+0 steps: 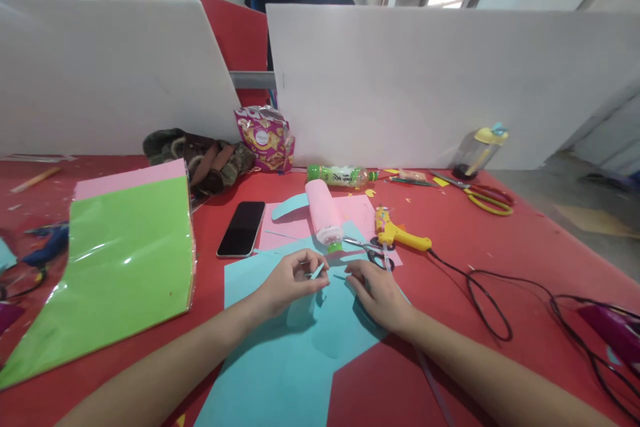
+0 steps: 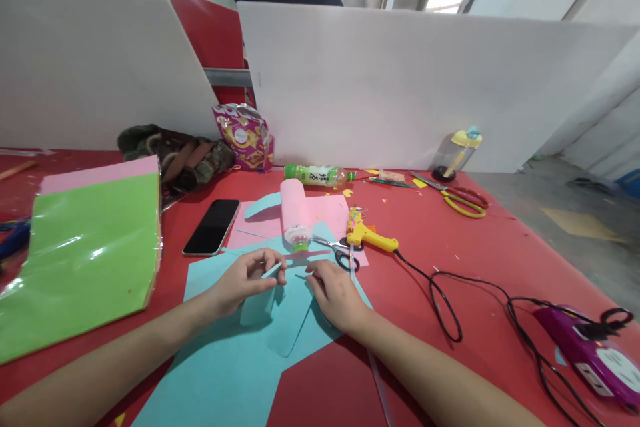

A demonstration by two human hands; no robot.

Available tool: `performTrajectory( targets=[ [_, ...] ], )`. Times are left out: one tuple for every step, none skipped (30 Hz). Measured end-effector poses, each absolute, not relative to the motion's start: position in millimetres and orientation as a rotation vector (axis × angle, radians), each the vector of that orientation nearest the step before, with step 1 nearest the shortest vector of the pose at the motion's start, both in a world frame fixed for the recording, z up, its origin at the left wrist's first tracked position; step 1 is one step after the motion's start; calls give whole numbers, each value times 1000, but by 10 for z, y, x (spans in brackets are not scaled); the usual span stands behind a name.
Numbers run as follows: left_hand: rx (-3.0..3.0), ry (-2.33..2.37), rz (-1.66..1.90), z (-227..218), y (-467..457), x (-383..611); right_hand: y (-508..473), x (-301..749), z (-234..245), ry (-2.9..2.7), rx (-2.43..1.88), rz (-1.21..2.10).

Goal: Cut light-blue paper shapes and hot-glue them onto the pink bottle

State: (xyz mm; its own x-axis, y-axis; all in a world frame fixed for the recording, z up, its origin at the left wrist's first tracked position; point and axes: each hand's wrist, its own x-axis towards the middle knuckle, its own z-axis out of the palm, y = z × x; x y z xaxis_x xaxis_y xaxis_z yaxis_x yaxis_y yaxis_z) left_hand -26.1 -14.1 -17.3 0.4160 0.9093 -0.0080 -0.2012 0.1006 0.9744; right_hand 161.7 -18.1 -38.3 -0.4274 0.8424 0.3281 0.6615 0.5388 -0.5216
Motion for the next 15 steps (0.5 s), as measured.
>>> performTrajectory(
  targets=[
    [1177,761,952,-181,-133,-263,-181,1616,-377,-2214,-1221,411],
    [1170,758,954,-188,-126,-265,-182,1617,-369,-2210,-1230,396],
    [1163,759,955,-192,-120,-267,-184,1621,-357,-2209,-1240,379],
    [1155,764,959,-194,-117,-268,-185,1629,-345,-2210,-1251,358],
    [1146,771,962,-194,-115,-268,-183,1641,-331,-2212,-1265,334],
    [1135,778,962,-193,-115,-267,-177,1658,-318,-2215,-1282,304],
    [1121,781,959,-190,-116,-265,-165,1679,-307,-2214,-1305,268],
    [1105,780,954,-186,-118,-263,-147,1703,-297,-2213,-1334,227],
    [1090,775,947,-181,-121,-262,-122,1730,-289,-2209,-1371,180],
    [1079,767,941,-176,-125,-261,-93,1757,-281,-2202,-1419,126],
    [1071,759,936,-171,-128,-260,-60,1785,-273,-2193,-1473,66],
    [1068,751,934,-167,-132,-261,-27,1813,-264,-2182,-1532,1],
    [1065,746,931,-162,-136,-263,5,1842,-253,-2170,-1592,-63],
    [1058,740,929,-158,-140,-265,34,1870,-241,-2154,-1656,-123],
    [1047,733,929,-154,-144,-267,60,1900,-228,-2141,-1717,-176]
  ],
)
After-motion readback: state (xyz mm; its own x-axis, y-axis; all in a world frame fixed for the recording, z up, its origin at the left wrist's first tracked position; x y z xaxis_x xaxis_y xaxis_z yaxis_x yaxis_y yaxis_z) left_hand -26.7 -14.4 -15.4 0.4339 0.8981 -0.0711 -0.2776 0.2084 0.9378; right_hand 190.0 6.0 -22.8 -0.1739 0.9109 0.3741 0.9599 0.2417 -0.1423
